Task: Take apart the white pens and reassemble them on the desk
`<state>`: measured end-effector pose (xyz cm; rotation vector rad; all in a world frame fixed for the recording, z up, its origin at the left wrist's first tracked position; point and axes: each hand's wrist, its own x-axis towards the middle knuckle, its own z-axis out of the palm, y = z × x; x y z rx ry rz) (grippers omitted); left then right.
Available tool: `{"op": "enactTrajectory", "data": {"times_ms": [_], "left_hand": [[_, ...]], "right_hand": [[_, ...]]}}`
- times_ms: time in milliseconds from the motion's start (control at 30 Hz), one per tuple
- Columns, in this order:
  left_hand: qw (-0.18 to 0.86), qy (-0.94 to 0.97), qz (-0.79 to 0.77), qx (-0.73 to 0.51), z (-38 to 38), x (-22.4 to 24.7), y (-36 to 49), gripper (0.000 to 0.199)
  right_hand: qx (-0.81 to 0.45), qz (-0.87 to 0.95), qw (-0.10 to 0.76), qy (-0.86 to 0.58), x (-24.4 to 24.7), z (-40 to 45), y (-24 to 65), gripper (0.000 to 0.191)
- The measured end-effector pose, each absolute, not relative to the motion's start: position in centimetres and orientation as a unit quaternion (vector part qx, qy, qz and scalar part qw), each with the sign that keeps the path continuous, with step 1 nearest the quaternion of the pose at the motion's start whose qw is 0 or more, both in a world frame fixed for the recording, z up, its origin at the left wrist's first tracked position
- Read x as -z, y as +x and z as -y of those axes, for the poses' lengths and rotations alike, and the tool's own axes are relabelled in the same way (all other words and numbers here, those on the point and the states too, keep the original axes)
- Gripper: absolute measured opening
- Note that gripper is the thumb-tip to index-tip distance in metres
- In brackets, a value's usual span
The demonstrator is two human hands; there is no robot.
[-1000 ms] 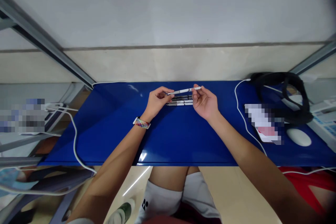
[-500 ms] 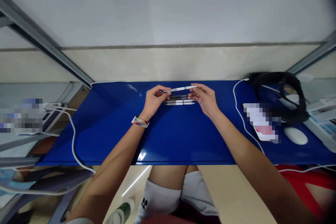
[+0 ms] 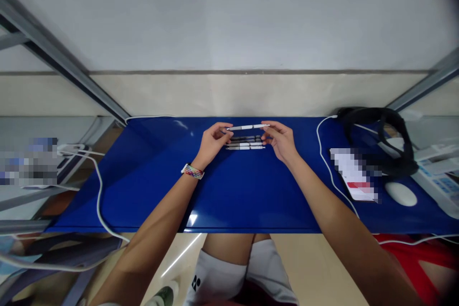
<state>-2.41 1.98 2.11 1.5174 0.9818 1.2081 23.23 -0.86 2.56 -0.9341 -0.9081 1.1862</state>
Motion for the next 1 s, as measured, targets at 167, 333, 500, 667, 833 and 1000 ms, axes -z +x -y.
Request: {"op": "enactTrajectory", "data": {"times_ms": [167, 333, 500, 667, 833, 1000], "left_hand": [[0.455, 0.616, -0.409, -0.496, -2.3, -2.1, -2.6, 0.031], [0.356, 0.68, -0.432, -0.473, -2.9, -1.6, -2.9, 0.02], [0.263, 0.725, -0.461, -0.439, -3.4, -1.1, -3.0, 0.01], [0.212, 0.753, -0.467, -0.413, -3.6, -0.8, -3.2, 0.006], [0.204, 0.763, -0.47, -0.394, -3.9, -0.6, -3.3, 0.012], [0.197, 0.77, -0.467, -0.387, -3.7, -0.7, -3.4, 0.014]], "right_hand": [[-0.421, 0.473, 0.62, -0.463, -1.5, 0.2, 23.5, 0.025], [-0.173, 0.649, 0.518, -0.531, 0.0, -0.6, 24.3, 0.022], [-0.143, 0.694, 0.445, -0.547, 0.5, -0.8, 24.6, 0.031], [-0.142, 0.705, 0.428, -0.547, 0.6, -0.7, 24.6, 0.037], [-0.142, 0.712, 0.42, -0.545, 0.6, -0.5, 24.6, 0.04], [-0.148, 0.711, 0.425, -0.541, 0.3, -0.3, 24.6, 0.042]]}}
